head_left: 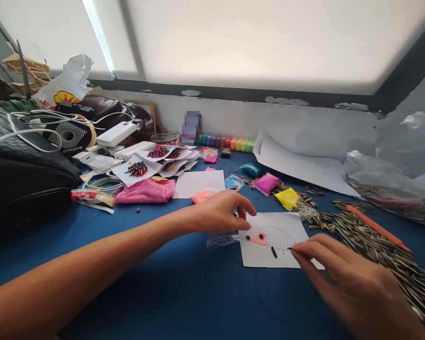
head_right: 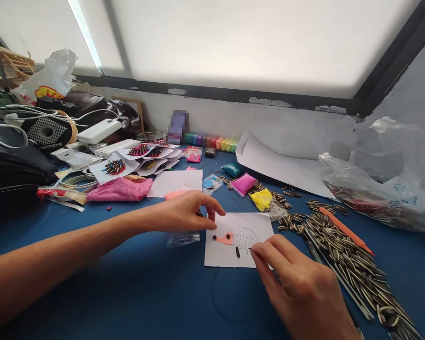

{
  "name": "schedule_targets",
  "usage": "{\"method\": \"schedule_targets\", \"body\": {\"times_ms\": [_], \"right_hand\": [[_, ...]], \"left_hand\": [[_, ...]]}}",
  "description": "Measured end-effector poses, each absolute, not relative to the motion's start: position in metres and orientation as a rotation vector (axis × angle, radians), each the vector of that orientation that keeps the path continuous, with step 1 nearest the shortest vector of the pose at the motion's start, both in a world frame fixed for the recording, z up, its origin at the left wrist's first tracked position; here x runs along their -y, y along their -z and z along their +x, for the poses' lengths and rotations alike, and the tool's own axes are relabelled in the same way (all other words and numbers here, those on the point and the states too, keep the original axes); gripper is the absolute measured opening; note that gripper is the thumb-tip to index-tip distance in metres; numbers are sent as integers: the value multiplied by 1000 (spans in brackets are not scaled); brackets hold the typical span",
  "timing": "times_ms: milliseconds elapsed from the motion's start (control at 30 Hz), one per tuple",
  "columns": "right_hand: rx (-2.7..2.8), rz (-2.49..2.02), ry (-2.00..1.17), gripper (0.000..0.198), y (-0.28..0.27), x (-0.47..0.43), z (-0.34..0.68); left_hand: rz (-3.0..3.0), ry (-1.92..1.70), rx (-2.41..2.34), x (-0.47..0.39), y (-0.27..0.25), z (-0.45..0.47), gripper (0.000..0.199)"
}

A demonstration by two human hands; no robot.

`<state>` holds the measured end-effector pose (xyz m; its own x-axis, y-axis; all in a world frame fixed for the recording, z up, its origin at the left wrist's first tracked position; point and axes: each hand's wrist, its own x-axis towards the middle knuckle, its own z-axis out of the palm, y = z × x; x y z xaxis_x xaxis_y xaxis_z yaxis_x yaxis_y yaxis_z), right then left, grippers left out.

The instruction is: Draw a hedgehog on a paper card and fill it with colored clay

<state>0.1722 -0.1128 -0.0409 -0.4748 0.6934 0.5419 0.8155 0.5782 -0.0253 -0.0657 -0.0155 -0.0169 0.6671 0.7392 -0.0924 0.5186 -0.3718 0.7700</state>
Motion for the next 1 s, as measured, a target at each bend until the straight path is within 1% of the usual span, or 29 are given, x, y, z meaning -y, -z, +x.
{"method": "schedule_targets", "body": {"times_ms": [133, 233, 433, 567, 800, 1000], "right_hand": [[2325, -1218, 420, 29, 48, 114, 169], [2322, -1202, 473, 33, 51, 113, 168], [2352, -1174, 554, 33, 52, 112, 168], [2354, -1158, 581, 35, 52, 112, 166], [2381, -1162, 582, 38, 52, 112, 166], [2422, -1193, 506, 37, 50, 111, 166]], "left_hand": [[2174, -214, -922, 17, 21, -68, 56], [2226, -185, -947, 17, 23, -68, 63], [2251, -148, -925, 15, 26, -68, 55], [2258, -141, -914, 14, 26, -68, 54], [2283, -157, -888, 13, 29, -68, 53], [2245, -153, -885, 14, 26, -69, 54]]}}
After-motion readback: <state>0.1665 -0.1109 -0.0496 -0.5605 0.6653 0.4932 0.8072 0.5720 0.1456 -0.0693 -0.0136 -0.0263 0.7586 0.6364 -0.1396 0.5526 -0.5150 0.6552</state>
